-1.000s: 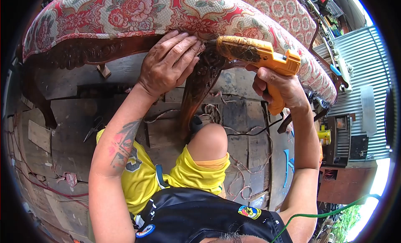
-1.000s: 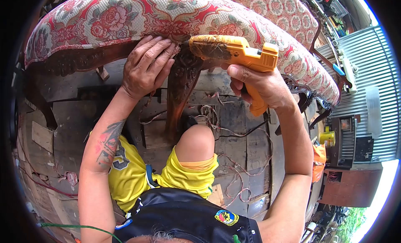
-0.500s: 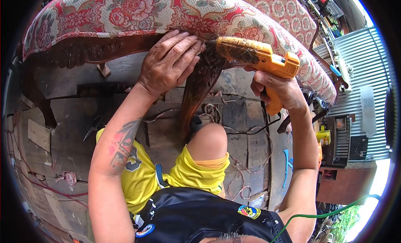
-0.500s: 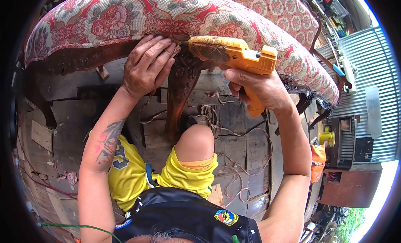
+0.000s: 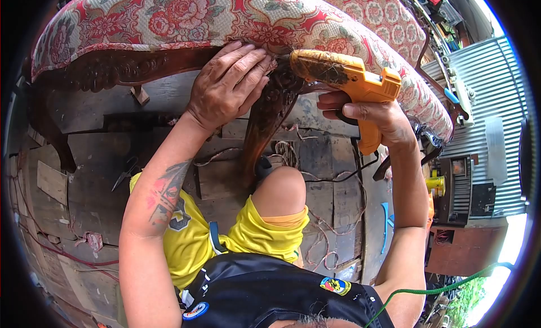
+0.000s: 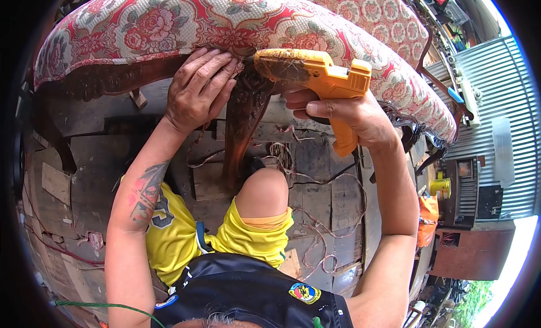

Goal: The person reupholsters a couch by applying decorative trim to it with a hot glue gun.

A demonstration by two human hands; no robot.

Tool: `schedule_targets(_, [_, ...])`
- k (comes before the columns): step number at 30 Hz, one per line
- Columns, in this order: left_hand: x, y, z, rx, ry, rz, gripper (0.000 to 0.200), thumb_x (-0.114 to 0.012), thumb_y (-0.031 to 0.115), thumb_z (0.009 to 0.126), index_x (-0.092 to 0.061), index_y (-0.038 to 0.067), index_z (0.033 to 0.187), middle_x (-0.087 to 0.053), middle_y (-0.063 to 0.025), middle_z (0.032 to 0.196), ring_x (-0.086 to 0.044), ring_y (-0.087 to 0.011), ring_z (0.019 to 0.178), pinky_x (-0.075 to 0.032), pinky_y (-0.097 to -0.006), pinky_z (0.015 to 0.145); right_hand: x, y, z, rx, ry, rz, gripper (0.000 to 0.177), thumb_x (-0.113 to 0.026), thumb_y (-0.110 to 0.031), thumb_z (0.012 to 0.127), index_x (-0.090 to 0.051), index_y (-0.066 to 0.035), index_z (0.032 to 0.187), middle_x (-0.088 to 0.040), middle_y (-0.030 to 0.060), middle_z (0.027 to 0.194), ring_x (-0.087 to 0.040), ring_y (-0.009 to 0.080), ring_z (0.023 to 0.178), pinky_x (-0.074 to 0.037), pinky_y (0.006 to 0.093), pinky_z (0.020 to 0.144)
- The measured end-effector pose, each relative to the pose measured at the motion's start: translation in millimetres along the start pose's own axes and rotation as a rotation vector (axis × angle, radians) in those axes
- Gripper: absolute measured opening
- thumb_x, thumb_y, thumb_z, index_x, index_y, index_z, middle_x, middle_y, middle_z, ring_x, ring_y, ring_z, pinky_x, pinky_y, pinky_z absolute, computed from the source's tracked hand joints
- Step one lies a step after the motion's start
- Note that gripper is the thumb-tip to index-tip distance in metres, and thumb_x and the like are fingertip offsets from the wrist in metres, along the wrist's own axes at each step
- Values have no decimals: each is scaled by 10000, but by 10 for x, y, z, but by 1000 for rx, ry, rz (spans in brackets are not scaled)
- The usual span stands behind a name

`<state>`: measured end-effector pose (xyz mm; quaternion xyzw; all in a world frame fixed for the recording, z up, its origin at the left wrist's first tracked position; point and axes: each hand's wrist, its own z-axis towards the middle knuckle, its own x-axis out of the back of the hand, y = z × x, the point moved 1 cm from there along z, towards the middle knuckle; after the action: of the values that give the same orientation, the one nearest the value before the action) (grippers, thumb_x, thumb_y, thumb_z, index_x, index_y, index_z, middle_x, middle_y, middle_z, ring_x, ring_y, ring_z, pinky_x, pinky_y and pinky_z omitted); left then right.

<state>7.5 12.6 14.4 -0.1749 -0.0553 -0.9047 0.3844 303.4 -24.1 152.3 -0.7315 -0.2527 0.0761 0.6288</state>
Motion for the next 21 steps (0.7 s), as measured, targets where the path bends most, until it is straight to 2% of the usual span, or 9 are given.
schedule_targets(3, [-6,1,-5,6,-2,2,301,-775,142,988,-795,52,1274,-717,-73,1369,-653,-261,1305,-550,-453,1177,-24,-10,-3,7,-21,27,507,-797,-119,950,-664,91,1392,-796,208,1178,-788,325,1079,-617,480,1027])
schedule_targets(5, [-15,1,-8,11,10,-9,303,-776,144,988,-794,52,1276,-717,-73,1366,-652,-259,1305,-552,-453,1174,9,49,-13,6,-30,20,330,-811,-142,990,-729,34,1257,-800,118,1031,-786,220,973,-635,376,927])
schedule_targets(6, [-13,0,-5,11,10,-8,303,-776,144,988,-794,52,1276,-717,-73,1366,-652,-259,1305,-552,-453,1174,5,76,-15,6,-30,19,330,-811,-142,990,-729,34,1257,-800,118,1031,-786,220,973,-635,376,927])
schedule_targets(8, [-9,-1,-2,5,6,-2,303,-773,145,991,-793,53,1279,-716,-71,1366,-651,-258,1305,-551,-452,1176,-22,122,-31,31,58,-161,263,-797,-195,1029,-727,13,1174,-759,68,904,-761,178,892,-626,356,844])
schedule_targets(11, [-6,2,1,6,2,-7,307,-771,146,994,-793,57,1287,-714,-70,1370,-650,-256,1309,-551,-450,1176,-93,157,-51,45,108,-121,356,-769,-244,1054,-672,36,1251,-721,99,901,-741,223,834,-655,427,786])
schedule_targets(12, [-5,1,0,7,1,-7,307,-771,146,994,-793,57,1287,-714,-70,1370,-650,-256,1309,-551,-450,1176,-96,171,-54,44,107,-121,356,-769,-244,1054,-672,36,1251,-721,99,901,-741,223,834,-655,427,786])
schedule_targets(15, [-7,-6,-8,2,-4,0,312,-770,149,997,-792,61,1296,-712,-67,1376,-647,-255,1314,-548,-449,1179,-121,187,-54,57,120,-182,389,-748,-300,1079,-659,26,1272,-711,85,880,-730,204,810,-652,420,753])
schedule_targets(17, [-15,-8,-12,0,0,0,316,-769,153,999,-791,65,1302,-711,-64,1380,-646,-254,1318,-545,-449,1182,-172,167,-65,71,142,-130,325,-778,-297,1069,-698,0,1172,-708,39,839,-703,137,780,-613,343,730])
schedule_targets(21, [-12,-11,-16,0,1,3,318,-770,155,1000,-790,67,1305,-709,-60,1380,-645,-252,1321,-544,-448,1184,-186,184,-78,95,162,-129,321,-786,-288,1063,-692,5,1155,-693,32,847,-691,127,776,-616,338,708])
